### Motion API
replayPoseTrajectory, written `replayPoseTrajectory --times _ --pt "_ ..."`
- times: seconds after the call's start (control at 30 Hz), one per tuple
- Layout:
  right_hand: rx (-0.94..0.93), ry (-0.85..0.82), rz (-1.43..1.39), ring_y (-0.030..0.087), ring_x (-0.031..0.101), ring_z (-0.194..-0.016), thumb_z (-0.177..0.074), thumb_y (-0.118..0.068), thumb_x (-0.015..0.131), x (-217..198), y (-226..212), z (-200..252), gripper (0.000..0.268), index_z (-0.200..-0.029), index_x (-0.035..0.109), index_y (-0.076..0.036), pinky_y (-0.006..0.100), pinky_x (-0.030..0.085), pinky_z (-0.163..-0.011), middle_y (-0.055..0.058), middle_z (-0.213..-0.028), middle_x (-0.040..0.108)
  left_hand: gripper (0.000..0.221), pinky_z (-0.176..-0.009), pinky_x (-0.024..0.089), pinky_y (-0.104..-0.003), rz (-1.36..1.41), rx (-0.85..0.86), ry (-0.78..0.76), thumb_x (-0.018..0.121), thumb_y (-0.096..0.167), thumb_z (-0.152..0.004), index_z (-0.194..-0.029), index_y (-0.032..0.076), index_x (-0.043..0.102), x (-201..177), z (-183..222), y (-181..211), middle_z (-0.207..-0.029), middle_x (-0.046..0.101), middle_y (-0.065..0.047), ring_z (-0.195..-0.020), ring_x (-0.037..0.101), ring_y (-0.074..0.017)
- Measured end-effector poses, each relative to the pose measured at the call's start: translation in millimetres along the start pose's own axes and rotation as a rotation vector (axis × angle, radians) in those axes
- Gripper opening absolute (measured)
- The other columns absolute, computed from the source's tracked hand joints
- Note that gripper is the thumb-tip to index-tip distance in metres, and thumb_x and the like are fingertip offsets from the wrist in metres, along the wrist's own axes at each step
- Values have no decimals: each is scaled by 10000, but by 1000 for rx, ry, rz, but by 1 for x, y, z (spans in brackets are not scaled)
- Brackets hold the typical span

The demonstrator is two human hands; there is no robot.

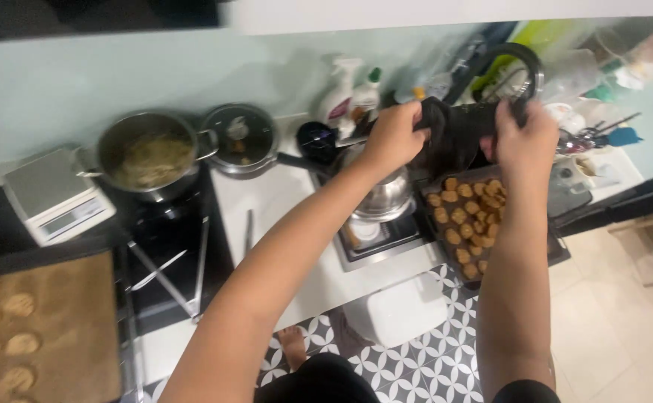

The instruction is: The recorder cuts portions of cookie dough, arranges them on a baking tray lined with parchment paper, and places the tray into an oven.

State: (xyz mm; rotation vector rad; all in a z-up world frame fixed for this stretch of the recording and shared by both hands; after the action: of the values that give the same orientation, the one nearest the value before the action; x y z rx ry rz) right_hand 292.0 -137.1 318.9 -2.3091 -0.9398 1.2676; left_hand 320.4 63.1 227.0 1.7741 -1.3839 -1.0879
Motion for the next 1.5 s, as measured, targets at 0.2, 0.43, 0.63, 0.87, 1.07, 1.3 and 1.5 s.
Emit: replayPoseTrajectory --times 0.2,0.43,0.63,0.87,1.07,1.3,1.5 --pt "205 -6 -376 148 709 -599 -1072 -129 668 32 108 -82 184 -989 653 34 265 548 -493 58 -841 678 493 -848 557 -470 -294 -140 -166 755 87 -729 -1133 -111 553 105 -70 -62 -1118 591 -360 -1025 645 -471" --pt "88 316 -236 155 680 -557 -983 -8 703 51 210 -133 93 -973 682 83 262 572 -457 96 -867 649 268 -878 536 -501 -449 -225 -321 757 133 -750 -926 -51 672 69 -42 -70 -1088 632 -320 -1074 621 -474" --pt "348 39 -351 192 702 -604 -981 -37 699 49 184 -143 106 -1064 707 29 324 536 -488 98 -825 727 208 -787 571 -469 -457 -283 -408 729 153 -822 -804 -53 709 41 -41 -91 -854 707 -256 -851 728 -383" --pt "-560 133 -120 166 703 -960 -957 128 672 11 45 -111 133 -1082 706 155 376 552 -866 187 -1033 755 530 -801 558 -452 -208 -292 -212 878 279 -688 -1071 -26 673 50 -38 -73 -1032 709 -215 -955 705 -352" --pt "-266 -84 -204 140 524 -726 -1098 -46 779 47 2 -81 203 -1017 681 112 323 455 -691 128 -777 637 918 -762 544 -448 -103 -208 -116 971 482 -618 -1221 -140 669 28 2 -53 -1083 710 -282 -969 701 -398" --pt "704 -787 -1140 143 558 -1083 -981 -533 569 178 -1 93 682 -1525 445 -141 355 472 -836 -14 -1345 577 575 -848 546 -309 445 -688 61 645 482 -975 -1174 -57 679 -99 133 -2 -1064 755 -107 -959 688 -143" --pt "857 -1189 -1112 240 644 -1082 -966 -298 641 230 -77 240 586 -1456 487 -14 402 520 -858 142 -1233 690 491 -794 568 -306 387 -896 393 719 344 -905 -1173 -67 707 -216 297 60 -1042 772 -111 -904 704 -145"
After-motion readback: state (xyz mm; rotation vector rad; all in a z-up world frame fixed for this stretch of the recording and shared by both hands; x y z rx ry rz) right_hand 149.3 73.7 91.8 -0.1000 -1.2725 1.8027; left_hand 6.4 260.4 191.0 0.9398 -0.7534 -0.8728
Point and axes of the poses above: each hand's wrist, its own z-axis away from the middle knuckle, its own x-axis out of the palm, y = z × x, the point moved 4 cm from there along -z, towards the middle knuckle
